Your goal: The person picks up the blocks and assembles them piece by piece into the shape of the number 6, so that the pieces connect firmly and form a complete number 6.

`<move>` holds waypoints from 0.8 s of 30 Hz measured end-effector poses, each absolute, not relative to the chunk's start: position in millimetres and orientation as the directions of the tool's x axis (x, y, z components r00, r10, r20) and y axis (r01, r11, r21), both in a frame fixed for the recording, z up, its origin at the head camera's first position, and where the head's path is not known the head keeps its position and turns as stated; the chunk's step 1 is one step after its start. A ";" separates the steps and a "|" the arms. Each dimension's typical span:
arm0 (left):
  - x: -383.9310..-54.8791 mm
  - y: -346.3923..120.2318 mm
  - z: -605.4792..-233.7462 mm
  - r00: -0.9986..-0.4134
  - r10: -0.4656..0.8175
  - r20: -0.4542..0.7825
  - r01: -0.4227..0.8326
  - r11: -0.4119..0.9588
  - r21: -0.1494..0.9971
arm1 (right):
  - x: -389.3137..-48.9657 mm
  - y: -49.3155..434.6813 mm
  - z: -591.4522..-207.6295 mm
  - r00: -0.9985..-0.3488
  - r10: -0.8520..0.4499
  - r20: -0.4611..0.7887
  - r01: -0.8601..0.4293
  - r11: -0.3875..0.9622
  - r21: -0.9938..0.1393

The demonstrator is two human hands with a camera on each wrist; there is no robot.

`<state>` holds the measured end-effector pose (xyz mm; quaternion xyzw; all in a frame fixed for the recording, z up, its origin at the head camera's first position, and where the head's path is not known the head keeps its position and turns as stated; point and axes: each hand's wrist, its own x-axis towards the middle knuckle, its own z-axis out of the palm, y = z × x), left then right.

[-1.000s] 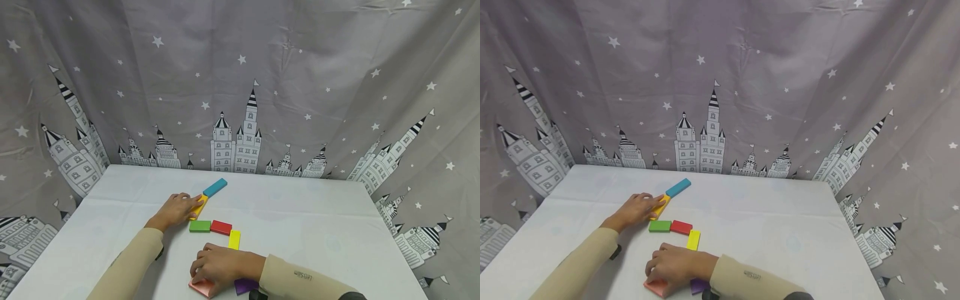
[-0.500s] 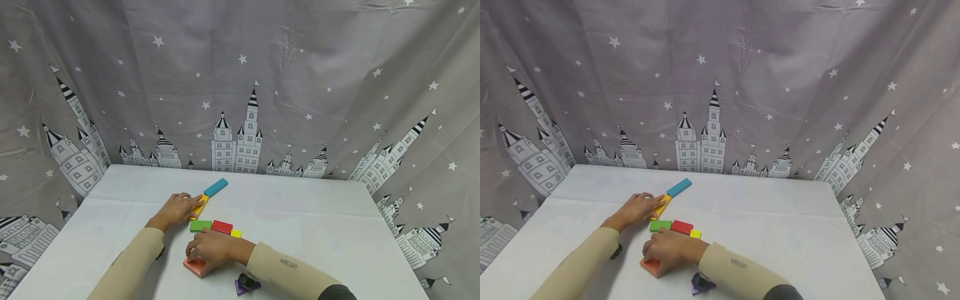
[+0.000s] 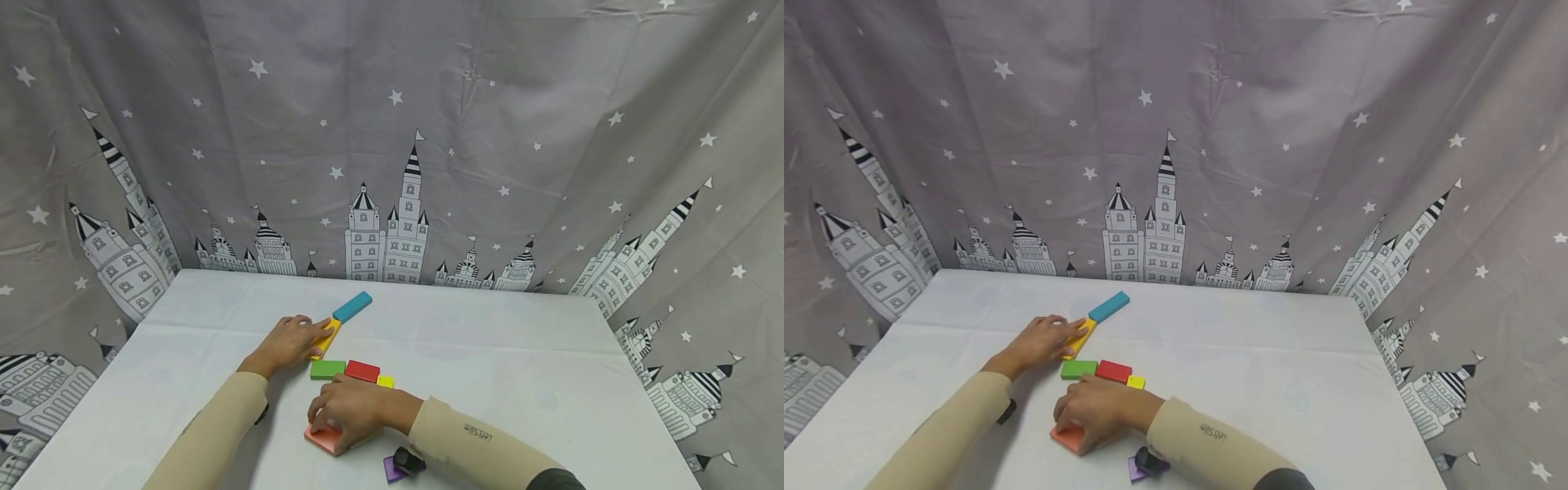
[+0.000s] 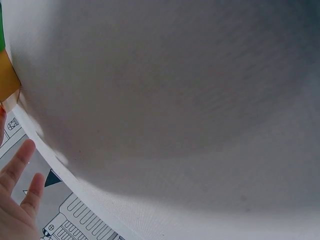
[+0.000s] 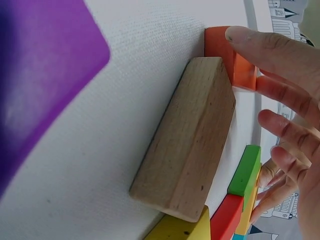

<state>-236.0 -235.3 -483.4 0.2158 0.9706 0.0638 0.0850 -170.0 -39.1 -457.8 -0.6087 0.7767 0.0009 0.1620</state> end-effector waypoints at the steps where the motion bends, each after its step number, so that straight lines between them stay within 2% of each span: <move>1: -235.9 -235.1 -483.4 -0.892 0.430 -0.138 0.408 0.899 0.162 | -170.0 -38.8 -458.3 -0.202 -0.947 -0.252 -0.946 0.255 -0.200; 9: -235.3 -234.4 -483.7 -0.891 0.433 -0.133 0.411 0.896 0.166 | -171.0 -37.1 -458.1 -0.154 -0.959 -0.236 -0.961 0.201 -0.188; 18: -236.3 -235.2 -486.9 -0.899 0.412 -0.146 0.388 0.906 0.168 | -171.2 -14.0 -451.8 -0.158 -0.967 -0.199 -0.946 0.206 -0.252; 24: -236.5 -235.4 -486.7 -0.895 0.419 -0.151 0.395 0.904 0.165 | -167.3 31.2 -444.9 -0.055 -0.989 -0.136 -0.971 0.085 -0.223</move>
